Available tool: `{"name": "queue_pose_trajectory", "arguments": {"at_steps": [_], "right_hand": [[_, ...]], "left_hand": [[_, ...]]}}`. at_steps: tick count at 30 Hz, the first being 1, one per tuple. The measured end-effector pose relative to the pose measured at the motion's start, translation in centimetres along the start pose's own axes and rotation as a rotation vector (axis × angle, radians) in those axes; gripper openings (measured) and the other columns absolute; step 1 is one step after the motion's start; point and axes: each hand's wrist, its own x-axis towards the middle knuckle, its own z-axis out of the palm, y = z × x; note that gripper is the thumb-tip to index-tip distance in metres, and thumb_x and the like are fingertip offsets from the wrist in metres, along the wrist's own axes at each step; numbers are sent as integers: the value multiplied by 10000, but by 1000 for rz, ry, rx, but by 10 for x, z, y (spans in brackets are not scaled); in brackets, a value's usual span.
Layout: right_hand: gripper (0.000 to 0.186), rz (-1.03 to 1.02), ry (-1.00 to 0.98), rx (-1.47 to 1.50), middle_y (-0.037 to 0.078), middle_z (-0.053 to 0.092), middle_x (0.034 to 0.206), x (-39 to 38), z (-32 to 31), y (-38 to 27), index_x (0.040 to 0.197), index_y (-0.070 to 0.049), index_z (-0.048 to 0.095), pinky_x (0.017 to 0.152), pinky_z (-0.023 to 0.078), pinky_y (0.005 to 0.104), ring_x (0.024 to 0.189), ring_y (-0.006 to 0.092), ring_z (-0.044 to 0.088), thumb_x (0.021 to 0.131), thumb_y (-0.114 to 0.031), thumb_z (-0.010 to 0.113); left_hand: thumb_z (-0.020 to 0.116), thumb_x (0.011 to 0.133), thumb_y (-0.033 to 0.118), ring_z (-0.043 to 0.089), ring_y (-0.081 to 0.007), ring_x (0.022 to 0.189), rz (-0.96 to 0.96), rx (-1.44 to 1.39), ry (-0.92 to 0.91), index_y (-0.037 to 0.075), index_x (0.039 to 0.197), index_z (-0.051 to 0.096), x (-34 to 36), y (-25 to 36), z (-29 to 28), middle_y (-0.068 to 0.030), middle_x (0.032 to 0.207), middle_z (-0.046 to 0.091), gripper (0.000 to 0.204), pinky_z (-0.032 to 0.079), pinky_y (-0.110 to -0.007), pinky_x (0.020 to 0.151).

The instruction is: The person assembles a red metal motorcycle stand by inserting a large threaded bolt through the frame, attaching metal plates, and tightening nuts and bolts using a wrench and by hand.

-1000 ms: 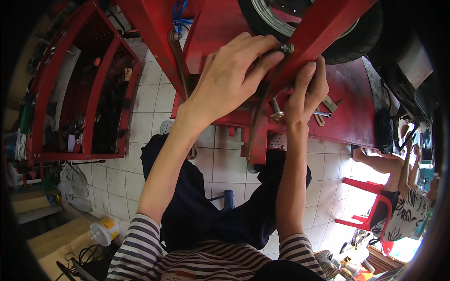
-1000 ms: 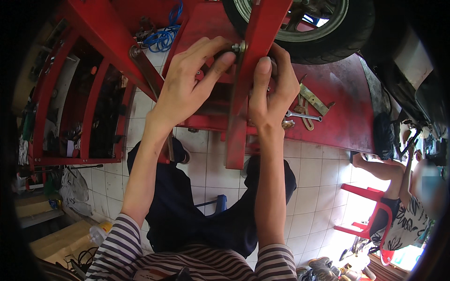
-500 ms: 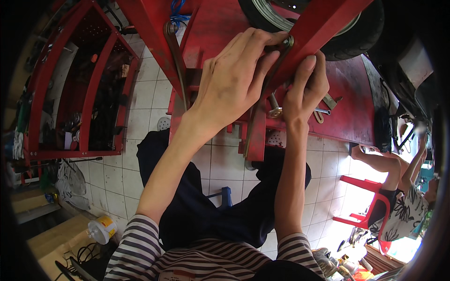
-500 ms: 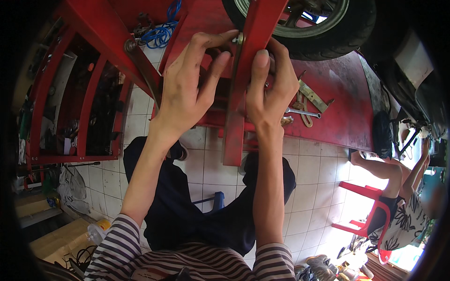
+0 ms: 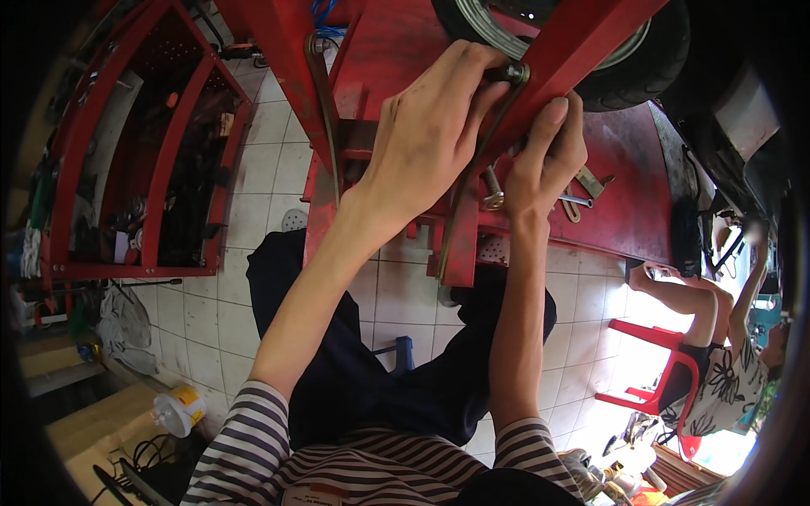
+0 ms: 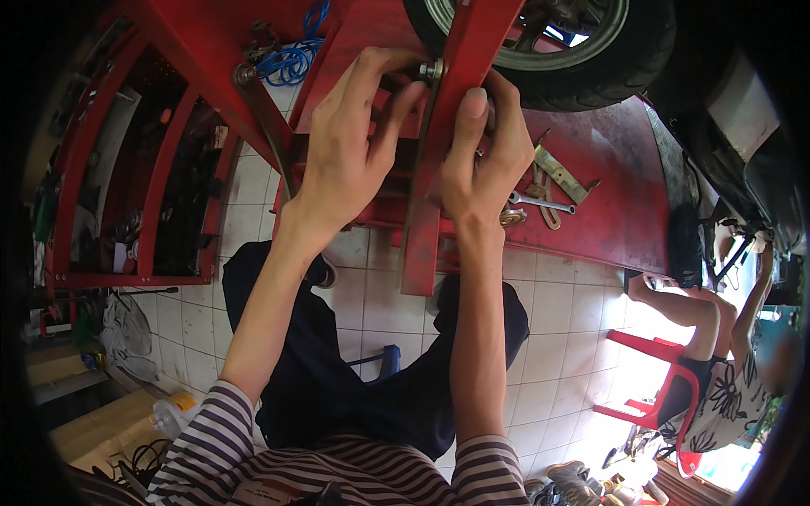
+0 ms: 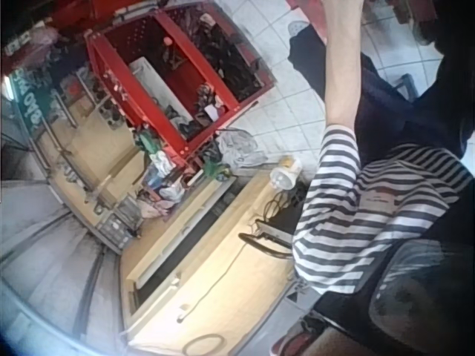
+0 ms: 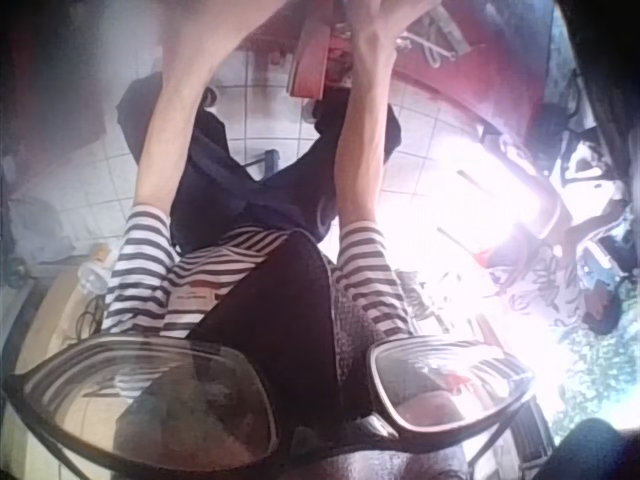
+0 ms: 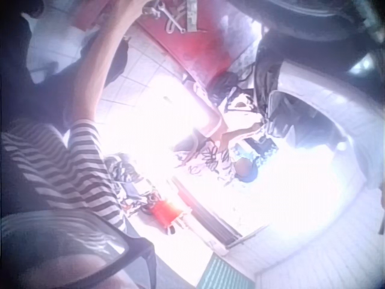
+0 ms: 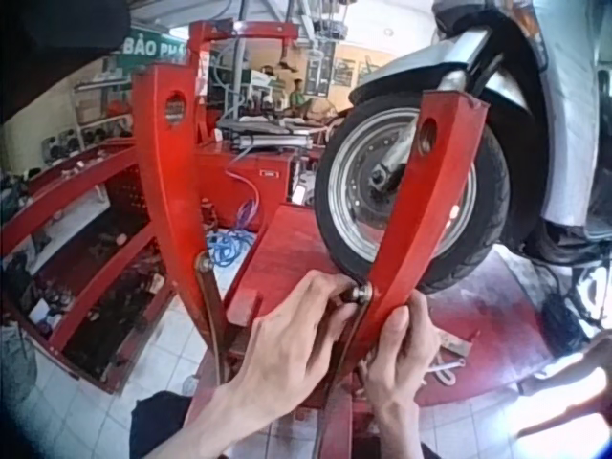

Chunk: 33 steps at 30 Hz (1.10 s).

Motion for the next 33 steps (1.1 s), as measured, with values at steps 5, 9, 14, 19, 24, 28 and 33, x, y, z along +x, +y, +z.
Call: {"name": "queue_pose_trajectory", "arguments": {"at_steps": [5, 9, 14, 19, 24, 28, 33], "right_hand": [[384, 22, -22, 12, 124, 670, 893, 1, -2, -1, 1145, 43, 580, 645, 485, 276, 733, 151, 624, 1000, -297, 480], [385, 19, -34, 24, 120, 669, 893, 1, -3, -1, 1151, 45, 577, 657, 487, 274, 743, 145, 624, 998, -297, 489], [396, 25, -35, 15, 118, 668, 896, -1, -3, -1, 1153, 46, 575, 678, 490, 269, 754, 142, 625, 999, -308, 489], [406, 12, -39, 24, 115, 662, 879, 0, -3, -1, 1154, 46, 574, 655, 484, 268, 729, 133, 610, 1001, -319, 481], [417, 37, -37, 19, 92, 650, 818, 0, -4, -3, 1150, 41, 575, 560, 438, 250, 616, 98, 557, 1006, -334, 466], [422, 18, -23, 7, 76, 637, 770, 0, -3, -2, 1137, 36, 580, 508, 395, 241, 552, 78, 515, 1008, -345, 452], [411, 42, -51, -24, 75, 630, 757, 0, -3, -7, 1155, 29, 571, 503, 391, 240, 543, 78, 513, 1008, -334, 444]], "left_hand": [[547, 950, 110, 578, -198, 704, -73, -74, -24, -4, 982, 566, 10, -2, 1, -89, 794, 576, 120, 439, -280, 617], [507, 971, 236, 464, -250, 555, -431, -403, -88, -17, 842, 541, 13, 6, 3, -137, 639, 515, 286, 356, -382, 516], [480, 994, 343, 433, -178, 567, -556, -303, -203, -19, 889, 552, 23, 14, -6, -94, 640, 516, 383, 357, -328, 549], [492, 998, 331, 444, -91, 663, -168, -248, -67, -11, 998, 518, 12, 6, 1, -23, 720, 514, 343, 366, -263, 596], [532, 975, 312, 461, -77, 627, -388, -290, -197, -22, 888, 573, 17, 9, -11, -3, 678, 502, 347, 355, -245, 572], [551, 965, 332, 414, -39, 585, -664, -537, -253, 13, 754, 613, 23, 10, -14, 38, 631, 456, 387, 330, -212, 532], [529, 974, 379, 364, -21, 558, -696, -658, -213, 50, 676, 577, 20, 6, -4, 61, 614, 399, 446, 278, -199, 486]]}}
